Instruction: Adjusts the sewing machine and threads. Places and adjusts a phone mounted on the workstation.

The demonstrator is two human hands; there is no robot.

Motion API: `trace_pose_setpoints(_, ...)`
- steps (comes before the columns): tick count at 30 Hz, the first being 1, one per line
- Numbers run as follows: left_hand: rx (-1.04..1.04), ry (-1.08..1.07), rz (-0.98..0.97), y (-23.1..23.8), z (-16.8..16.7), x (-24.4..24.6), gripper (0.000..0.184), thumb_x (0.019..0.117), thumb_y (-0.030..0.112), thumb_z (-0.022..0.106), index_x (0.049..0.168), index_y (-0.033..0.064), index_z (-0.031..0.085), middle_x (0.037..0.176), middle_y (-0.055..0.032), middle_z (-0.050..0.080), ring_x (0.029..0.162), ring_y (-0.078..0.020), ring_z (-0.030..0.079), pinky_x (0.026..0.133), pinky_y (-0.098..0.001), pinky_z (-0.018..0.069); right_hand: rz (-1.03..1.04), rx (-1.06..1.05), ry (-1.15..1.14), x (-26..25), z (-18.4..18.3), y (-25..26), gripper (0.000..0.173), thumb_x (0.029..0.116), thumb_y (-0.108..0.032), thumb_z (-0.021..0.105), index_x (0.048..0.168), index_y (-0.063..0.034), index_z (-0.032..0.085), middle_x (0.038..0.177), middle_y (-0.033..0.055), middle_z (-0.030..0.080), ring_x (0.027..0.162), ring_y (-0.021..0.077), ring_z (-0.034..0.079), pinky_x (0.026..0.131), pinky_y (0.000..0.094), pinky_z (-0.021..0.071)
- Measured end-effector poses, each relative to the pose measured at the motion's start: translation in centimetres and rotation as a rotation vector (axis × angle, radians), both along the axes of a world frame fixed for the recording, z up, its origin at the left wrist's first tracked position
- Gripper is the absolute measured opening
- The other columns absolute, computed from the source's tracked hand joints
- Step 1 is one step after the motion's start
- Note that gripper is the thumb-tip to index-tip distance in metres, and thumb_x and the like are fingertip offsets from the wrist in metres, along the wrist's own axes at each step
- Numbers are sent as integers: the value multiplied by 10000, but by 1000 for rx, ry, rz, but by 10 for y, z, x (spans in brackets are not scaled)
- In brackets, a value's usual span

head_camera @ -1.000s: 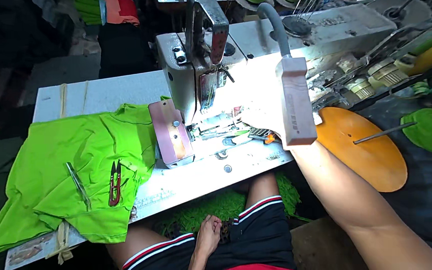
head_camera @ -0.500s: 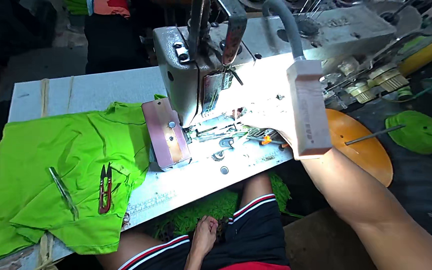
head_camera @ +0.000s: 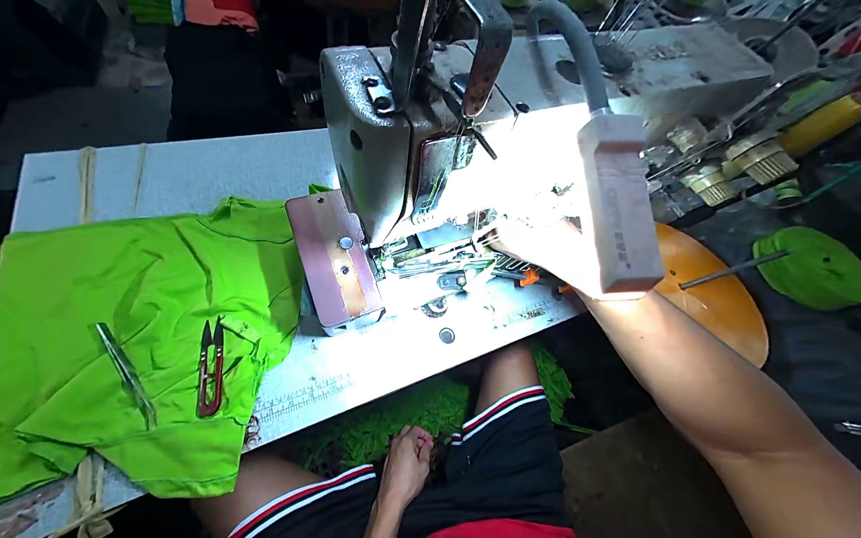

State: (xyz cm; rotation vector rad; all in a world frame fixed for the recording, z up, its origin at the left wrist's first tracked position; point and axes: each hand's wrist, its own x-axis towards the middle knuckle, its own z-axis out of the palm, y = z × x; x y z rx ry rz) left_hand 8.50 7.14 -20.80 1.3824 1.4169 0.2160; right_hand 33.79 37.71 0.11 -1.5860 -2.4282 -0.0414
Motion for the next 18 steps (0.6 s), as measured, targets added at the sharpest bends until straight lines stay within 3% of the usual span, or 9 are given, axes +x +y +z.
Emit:
trace_pose_setpoints(2,2,-5,-8,0,1,1,255,1026,268,555,1160,109,703,1125,-69,668,957,-164,671,917,-355,554,-117,-293,-92,-22,40,-10,387,1049,-291,569,1325,-29,641,1332,202,643,1303,332,573,1105,493,429)
trace_pose_setpoints(5,9,-21,3,0,2,1,256,1026,261,554,1157,102,706,1129,-77,670,961,-172,672,919,-361,555,-119,-161,-26,-36,57,-39,346,1041,-242,584,1267,9,660,1253,206,670,1222,313,613,1066,433,461)
trace_pose_setpoints(8,5,-27,7,1,2,1,257,1026,259,554,1158,100,707,1127,-82,669,962,-177,672,921,-365,553,-177,-211,-158,-42,78,-58,340,1070,-208,537,1307,6,651,1326,220,643,1292,345,574,1113,453,420)
trace_pose_setpoints(11,0,-31,11,3,4,0,259,1026,254,557,1163,91,705,1125,-90,669,967,-187,674,923,-370,553,-243,-381,-348,-51,84,-32,306,1076,-220,512,1202,-16,702,1211,221,689,1174,371,644,986,541,477)
trace_pose_setpoints(14,3,-22,4,2,2,0,258,1025,267,557,1158,102,703,1112,-83,669,953,-178,674,915,-363,556,-130,-285,-216,-3,33,-7,434,1067,-356,483,1255,-22,687,1235,209,685,1215,354,630,1064,504,471)
trace_pose_setpoints(16,-4,-20,-10,3,2,1,261,1025,269,557,1160,100,703,1117,-85,671,962,-181,674,922,-368,553,-128,-342,-225,-7,44,-11,409,1076,-344,475,1224,-38,702,1216,198,692,1198,344,637,1049,501,479)
trace_pose_setpoints(18,-9,-28,-20,3,2,1,262,1028,260,557,1166,90,700,1131,-92,671,976,-187,675,934,-372,551,-151,-341,-330,-41,79,-25,355,1078,-276,490,1058,-26,741,1060,202,724,1046,358,686,897,540,509)
